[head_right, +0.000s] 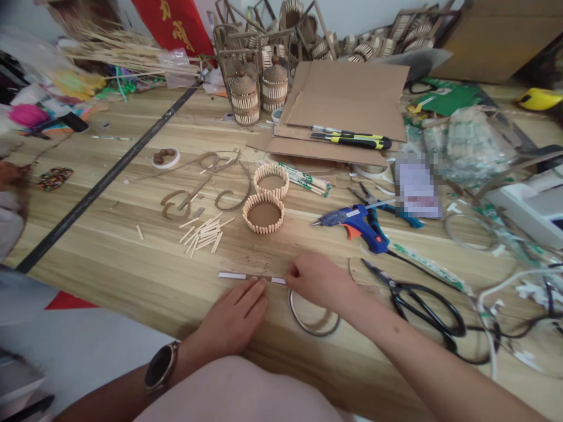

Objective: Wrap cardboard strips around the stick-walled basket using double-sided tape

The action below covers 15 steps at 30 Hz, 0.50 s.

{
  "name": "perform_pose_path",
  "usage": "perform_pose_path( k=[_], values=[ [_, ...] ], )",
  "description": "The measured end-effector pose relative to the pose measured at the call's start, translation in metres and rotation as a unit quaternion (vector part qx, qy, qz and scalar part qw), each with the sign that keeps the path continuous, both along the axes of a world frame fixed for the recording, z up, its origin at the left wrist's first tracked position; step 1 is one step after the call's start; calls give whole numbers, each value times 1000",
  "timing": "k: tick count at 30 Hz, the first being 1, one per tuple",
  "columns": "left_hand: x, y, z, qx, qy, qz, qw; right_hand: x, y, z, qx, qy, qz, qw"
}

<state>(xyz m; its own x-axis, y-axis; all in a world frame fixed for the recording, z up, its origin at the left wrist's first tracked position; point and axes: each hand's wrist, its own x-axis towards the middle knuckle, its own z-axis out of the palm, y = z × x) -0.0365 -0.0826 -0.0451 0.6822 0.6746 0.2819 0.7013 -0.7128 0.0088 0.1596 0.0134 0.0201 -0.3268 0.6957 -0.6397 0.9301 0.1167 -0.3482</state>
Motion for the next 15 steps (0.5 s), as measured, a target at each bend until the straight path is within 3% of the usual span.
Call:
perform_pose_path(
  k=[4,15],
  values=[
    [-2,1,3,-16,50,-23,998,-1,-1,0,10,-11,3,1000],
    [2,6,10,8,52,-43,998,-3,-3,-2,26,-30,12,999]
  ],
)
